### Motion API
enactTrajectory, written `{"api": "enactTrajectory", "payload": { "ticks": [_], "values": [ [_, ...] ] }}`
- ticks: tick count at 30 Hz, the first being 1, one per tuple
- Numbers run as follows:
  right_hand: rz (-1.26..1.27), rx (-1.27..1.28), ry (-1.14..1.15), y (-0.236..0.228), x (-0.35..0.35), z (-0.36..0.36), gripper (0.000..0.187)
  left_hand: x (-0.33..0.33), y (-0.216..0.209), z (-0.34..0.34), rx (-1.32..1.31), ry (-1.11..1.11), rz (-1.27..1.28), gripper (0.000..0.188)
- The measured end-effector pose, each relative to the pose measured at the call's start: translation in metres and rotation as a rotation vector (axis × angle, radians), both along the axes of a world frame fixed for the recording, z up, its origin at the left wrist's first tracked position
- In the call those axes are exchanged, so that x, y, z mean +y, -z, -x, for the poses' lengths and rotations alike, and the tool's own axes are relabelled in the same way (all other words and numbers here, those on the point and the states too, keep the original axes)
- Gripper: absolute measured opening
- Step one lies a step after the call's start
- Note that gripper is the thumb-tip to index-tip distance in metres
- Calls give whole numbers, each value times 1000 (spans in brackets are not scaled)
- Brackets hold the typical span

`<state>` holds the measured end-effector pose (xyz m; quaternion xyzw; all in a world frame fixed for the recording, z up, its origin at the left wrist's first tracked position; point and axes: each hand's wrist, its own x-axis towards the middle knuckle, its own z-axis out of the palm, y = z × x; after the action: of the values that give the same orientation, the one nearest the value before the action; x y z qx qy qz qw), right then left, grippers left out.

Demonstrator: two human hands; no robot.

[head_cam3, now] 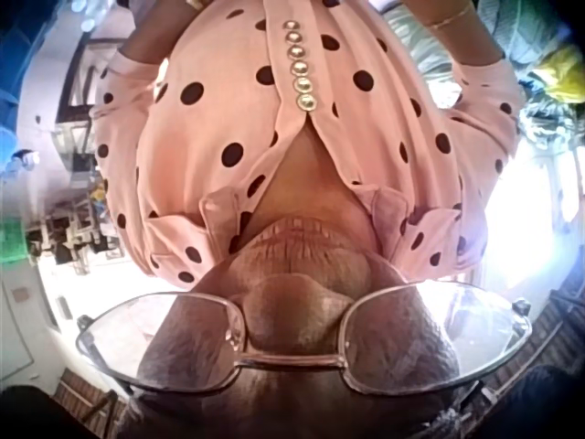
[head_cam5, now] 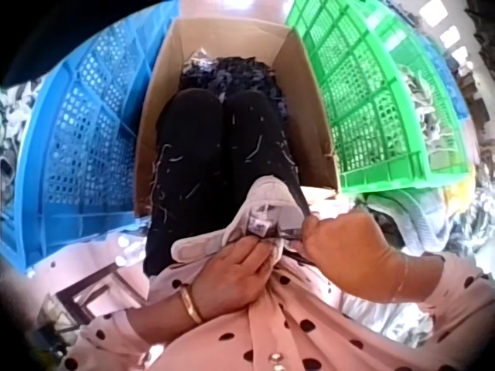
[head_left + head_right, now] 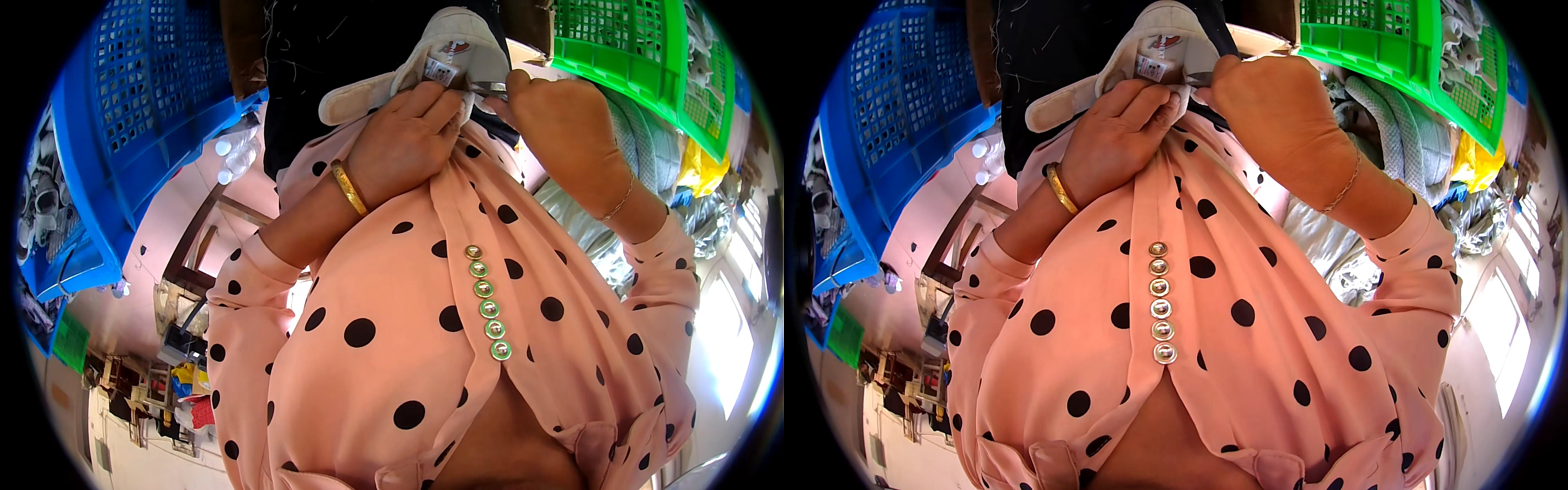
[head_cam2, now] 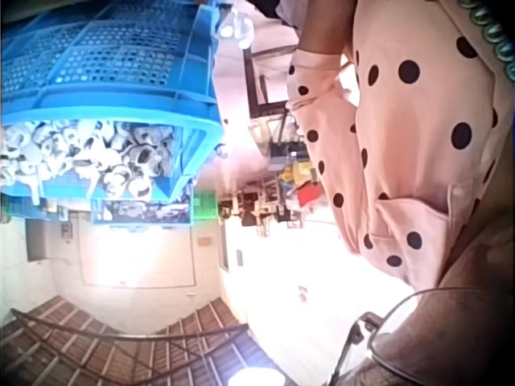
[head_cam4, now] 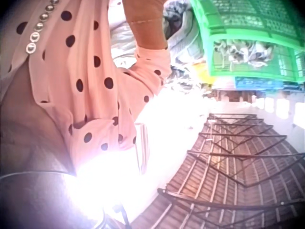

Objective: The person sits in a workshop environment and uses a pair of scissors to trim loose threads and excess fabric from the edges of small, light-colored shoes. They handle the shoes one at a time, picking them from a blue crate, performing the trimming, and placing them into a cardboard box.

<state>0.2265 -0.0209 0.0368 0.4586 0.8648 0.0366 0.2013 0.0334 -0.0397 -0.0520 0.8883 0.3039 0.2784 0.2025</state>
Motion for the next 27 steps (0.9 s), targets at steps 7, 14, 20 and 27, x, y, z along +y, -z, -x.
{"api": "enactTrajectory", "payload": {
  "ticks": [7, 14, 20, 27],
  "values": [
    [7, -54, -77, -3, 4, 0, 28, 0, 0, 0, 17, -9, -11, 29],
    [72, -100, -24, -4, 7, 2, 27, 1, 0, -1, 15, -13, 0, 26],
    [94, -59, -15, -2, 9, -2, 31, 1, 3, -2, 3, -27, -5, 25],
    [88, 77, -9, 1, 11, -6, 33, 1, 1, -3, 11, -25, 8, 28]
  ]
}}
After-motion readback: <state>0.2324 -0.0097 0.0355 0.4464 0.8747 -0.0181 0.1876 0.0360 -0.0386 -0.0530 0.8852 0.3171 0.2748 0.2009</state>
